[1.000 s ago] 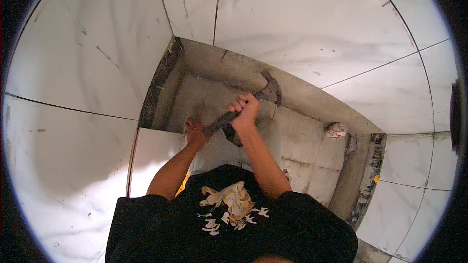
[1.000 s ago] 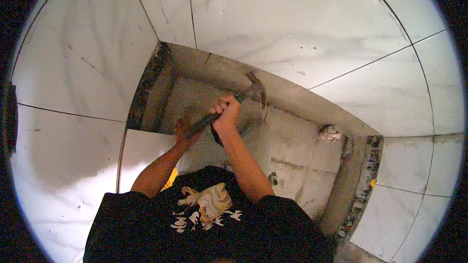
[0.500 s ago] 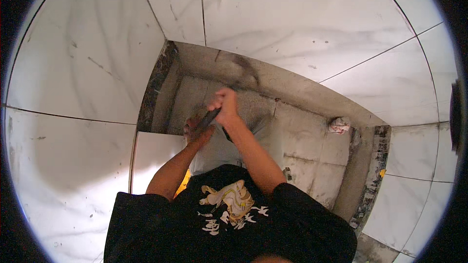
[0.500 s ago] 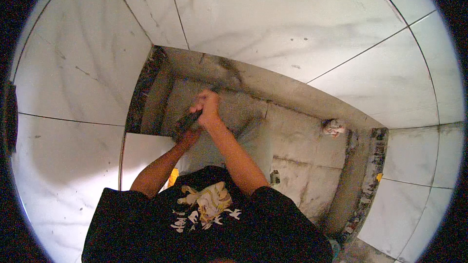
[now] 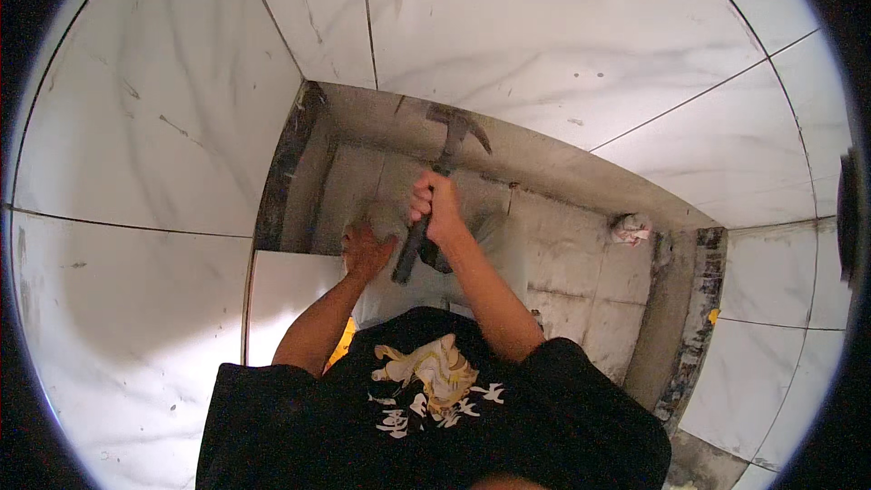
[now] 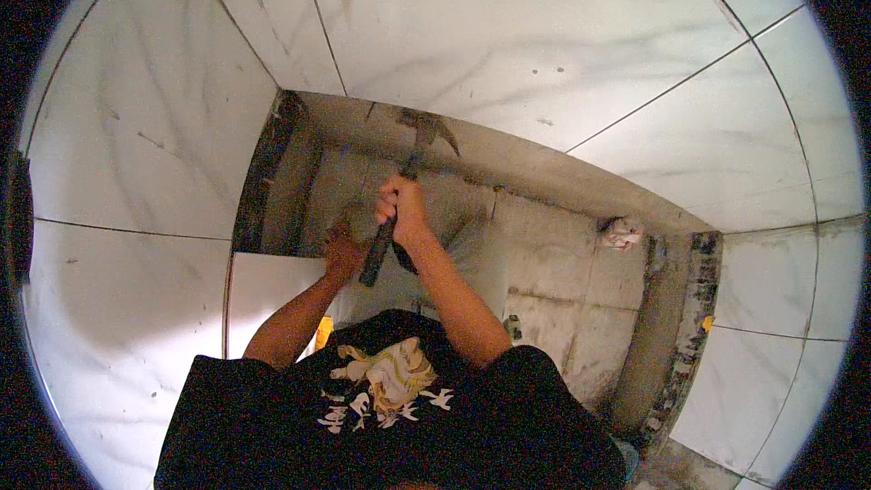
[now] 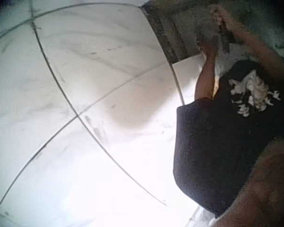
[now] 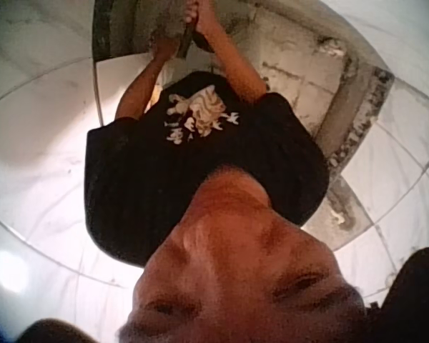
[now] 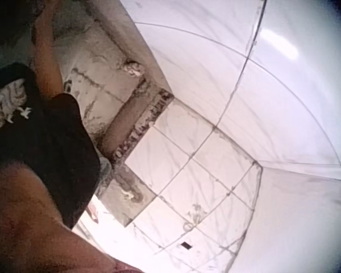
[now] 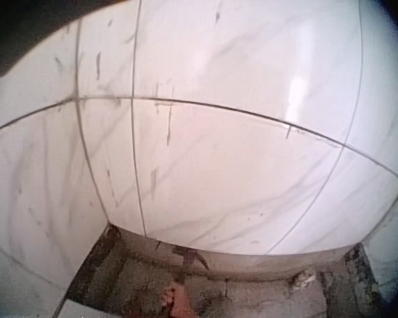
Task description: Installing floor tiles in a small restroom using a hammer and manual tools.
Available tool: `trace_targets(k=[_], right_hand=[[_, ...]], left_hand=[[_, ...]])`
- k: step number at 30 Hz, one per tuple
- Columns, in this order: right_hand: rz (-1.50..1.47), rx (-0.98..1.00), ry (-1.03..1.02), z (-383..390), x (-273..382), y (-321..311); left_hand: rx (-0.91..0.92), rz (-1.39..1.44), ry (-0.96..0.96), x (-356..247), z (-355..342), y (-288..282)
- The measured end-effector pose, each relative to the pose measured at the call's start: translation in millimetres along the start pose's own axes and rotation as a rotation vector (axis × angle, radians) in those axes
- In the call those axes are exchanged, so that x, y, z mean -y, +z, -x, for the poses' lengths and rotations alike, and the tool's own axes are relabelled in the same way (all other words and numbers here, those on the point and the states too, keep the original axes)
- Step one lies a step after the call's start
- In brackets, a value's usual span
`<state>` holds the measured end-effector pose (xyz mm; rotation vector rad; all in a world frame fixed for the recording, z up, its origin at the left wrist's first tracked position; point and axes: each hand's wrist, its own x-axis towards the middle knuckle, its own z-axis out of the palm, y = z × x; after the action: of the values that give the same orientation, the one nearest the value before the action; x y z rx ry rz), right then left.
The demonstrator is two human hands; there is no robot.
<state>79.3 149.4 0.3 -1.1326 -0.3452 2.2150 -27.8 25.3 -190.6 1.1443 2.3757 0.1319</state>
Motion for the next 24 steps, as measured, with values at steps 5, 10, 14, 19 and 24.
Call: trace_targets(k=[5, 10, 14, 19, 24], right_hand=[[-0.266, 0.003, -0.049, -2, -13, 7], [0.094, 0.091, 0.048, -3, 13, -5], [0.558, 0.013, -0.119, 22, 15, -38], [0.675, 0.175, -0.095, 12, -26, -16], [0.485, 0.238, 0.120, -28, -41, 34]], left_hand=[[-0.053, 0.225, 0.199, -4, 5, -14], [-0.046, 0.099, 0.028, -14, 13, -29], [-0.001, 0.089, -0.024, -17, 14, -29], [-0.054, 0.128, 0.043, 3, 7, -6], [0.138, 0.118, 0.033, 25, -13, 22]])
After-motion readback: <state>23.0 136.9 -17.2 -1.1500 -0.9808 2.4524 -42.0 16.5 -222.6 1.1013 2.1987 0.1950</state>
